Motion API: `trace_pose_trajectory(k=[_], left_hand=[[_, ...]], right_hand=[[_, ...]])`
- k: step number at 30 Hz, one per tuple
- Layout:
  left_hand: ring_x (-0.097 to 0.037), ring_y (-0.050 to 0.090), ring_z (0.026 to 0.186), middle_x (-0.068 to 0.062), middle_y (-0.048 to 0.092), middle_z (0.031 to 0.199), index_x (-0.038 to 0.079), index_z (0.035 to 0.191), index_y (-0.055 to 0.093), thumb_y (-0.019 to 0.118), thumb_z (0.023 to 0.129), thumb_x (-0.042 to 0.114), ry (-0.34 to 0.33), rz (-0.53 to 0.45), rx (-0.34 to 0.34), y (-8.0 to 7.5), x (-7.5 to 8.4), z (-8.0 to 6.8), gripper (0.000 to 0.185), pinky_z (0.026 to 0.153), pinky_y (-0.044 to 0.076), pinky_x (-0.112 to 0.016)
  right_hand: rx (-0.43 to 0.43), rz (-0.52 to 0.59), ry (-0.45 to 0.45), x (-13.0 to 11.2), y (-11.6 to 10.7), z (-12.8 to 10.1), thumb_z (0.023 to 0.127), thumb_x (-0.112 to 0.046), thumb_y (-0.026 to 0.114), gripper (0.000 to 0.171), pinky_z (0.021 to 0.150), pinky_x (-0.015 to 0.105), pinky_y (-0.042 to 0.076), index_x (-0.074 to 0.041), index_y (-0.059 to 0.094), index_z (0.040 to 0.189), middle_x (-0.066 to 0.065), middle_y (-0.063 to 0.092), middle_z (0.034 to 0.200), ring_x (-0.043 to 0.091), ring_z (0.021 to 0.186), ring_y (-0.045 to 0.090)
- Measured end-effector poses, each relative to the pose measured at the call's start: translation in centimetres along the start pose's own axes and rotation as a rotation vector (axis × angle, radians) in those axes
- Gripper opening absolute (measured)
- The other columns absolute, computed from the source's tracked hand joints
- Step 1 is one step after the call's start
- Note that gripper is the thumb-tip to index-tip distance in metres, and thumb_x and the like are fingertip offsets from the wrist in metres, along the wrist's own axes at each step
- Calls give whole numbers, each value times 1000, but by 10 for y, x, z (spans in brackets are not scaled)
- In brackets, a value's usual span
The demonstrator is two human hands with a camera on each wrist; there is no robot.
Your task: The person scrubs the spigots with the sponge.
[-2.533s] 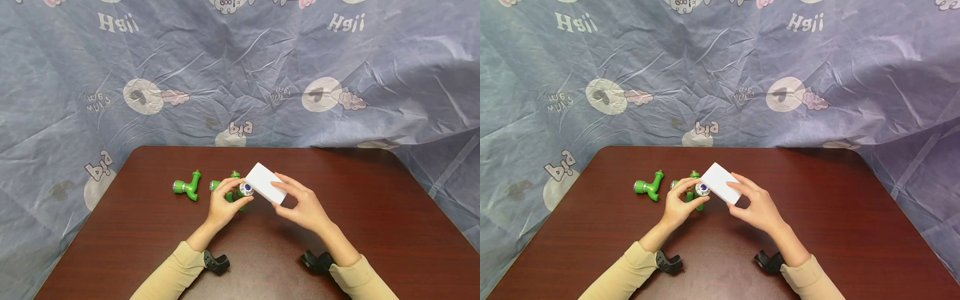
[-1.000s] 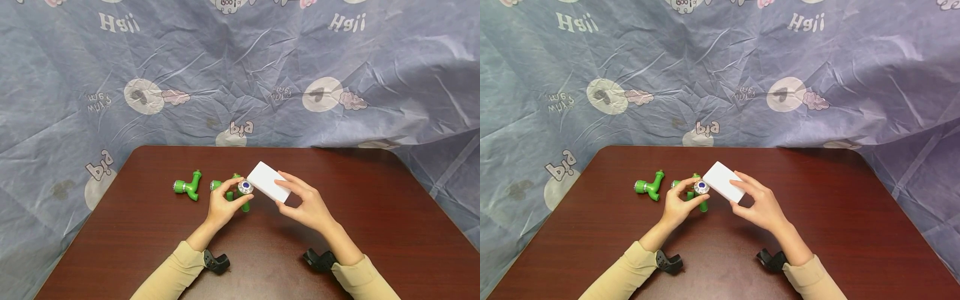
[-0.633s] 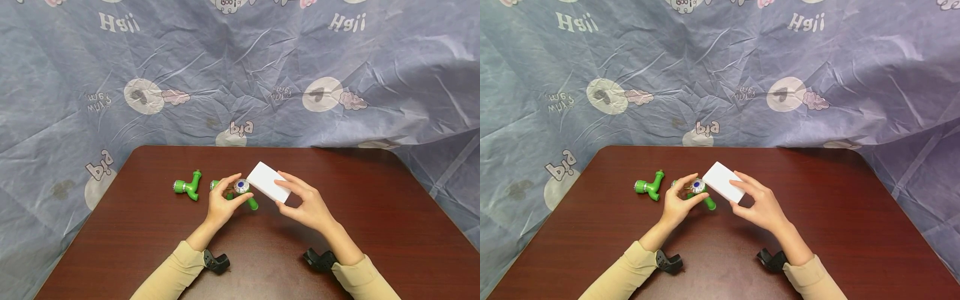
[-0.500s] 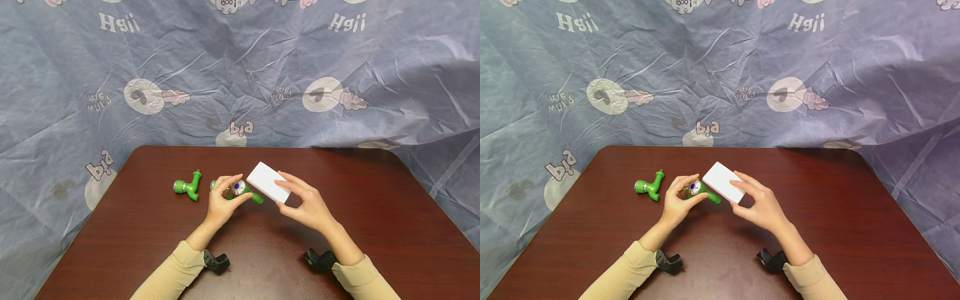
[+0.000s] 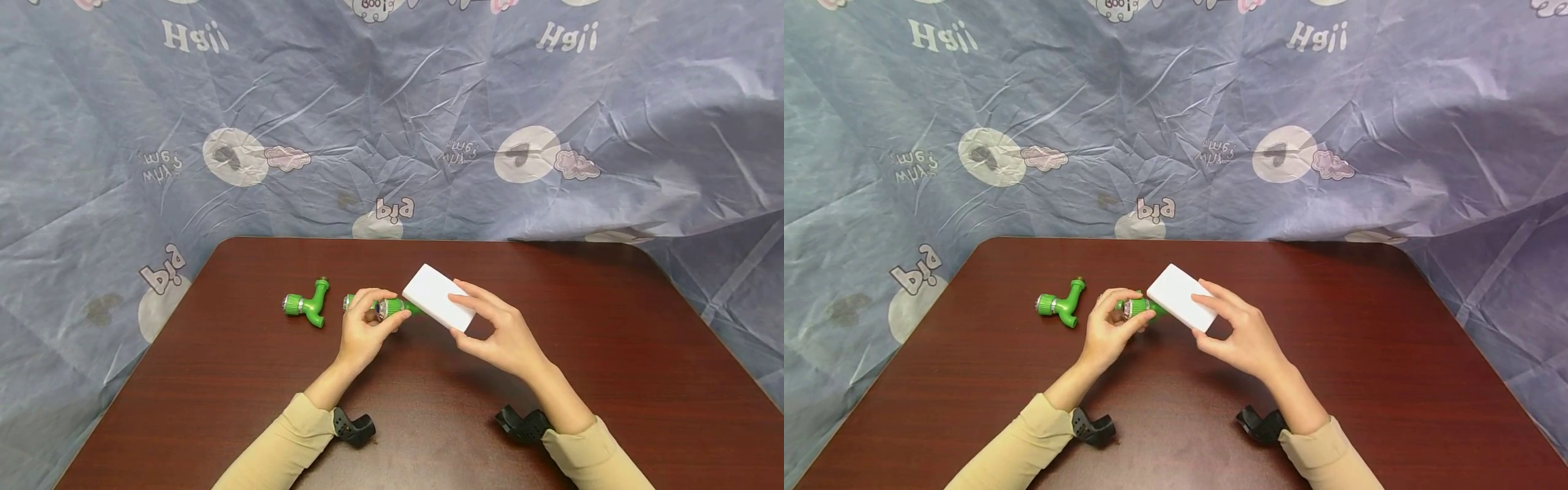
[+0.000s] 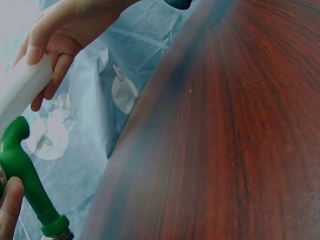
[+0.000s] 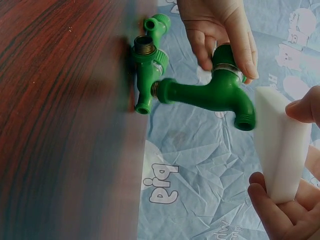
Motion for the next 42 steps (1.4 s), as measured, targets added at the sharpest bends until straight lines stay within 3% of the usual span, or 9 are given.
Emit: trace_pose_trajectory(k=[3,9,15,20,24,30,36,42], left_hand=[[-40,60,56,-25,50,100,-13,101,59,75,72,-11,-14,-43,3,0,-1,1,33,54,56,-36],[-18,59,61,-23,51,103,-10,107,57,76,69,-13,-100,-23,0,-1,-6,1,42,56,50,-20],[-13,58,59,-17,49,104,-8,115,56,71,74,-12,-179,1,-48,1,-11,-1,44,54,47,-18],[-19,63,63,-16,51,100,-7,113,58,77,72,-7,-138,52,-43,2,-8,-1,46,53,47,-19],[-24,64,63,-17,53,97,-8,111,60,80,69,-6,-104,70,-29,2,-4,-1,46,51,47,-19],[-25,61,72,-18,59,93,-10,108,61,82,67,-4,-45,129,-12,1,3,0,47,58,55,-35],[-23,61,67,-16,59,87,-6,110,64,81,68,-2,2,145,-11,1,5,-1,45,57,56,-39],[-24,64,78,-14,67,90,-4,105,63,82,70,2,-16,178,10,-1,3,-1,41,64,56,-41]], right_hand=[[-2,-1,4,0,0,0,71,-12,74,46,86,14,42,-15,67,116,3,55,132,19,112,56],[-3,-4,5,1,1,0,71,-12,73,46,86,14,42,-15,67,116,1,54,132,18,112,57],[-6,7,-3,0,2,0,71,-13,73,46,88,14,41,-16,66,116,2,55,132,18,112,56],[-22,25,-46,-5,6,0,70,-12,73,46,89,14,42,-14,66,116,6,55,131,21,112,57],[16,7,-50,-4,3,0,69,-9,73,47,89,12,41,-12,67,115,7,56,130,22,110,58],[1,11,-87,-7,5,-1,70,-9,73,47,89,14,42,-12,66,116,8,56,130,23,111,58],[19,-6,-47,-3,1,0,69,-10,73,47,88,13,41,-13,66,116,7,55,131,22,111,57],[3,18,-59,-4,1,1,70,-11,73,47,90,14,41,-13,66,117,6,55,131,21,112,57]])
Point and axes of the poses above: each hand's wrist, its own z-axis towards the middle knuckle, its own y-axis out of the palm, x = y × z, the point moved 8 cm from there along z, towards the middle knuckle
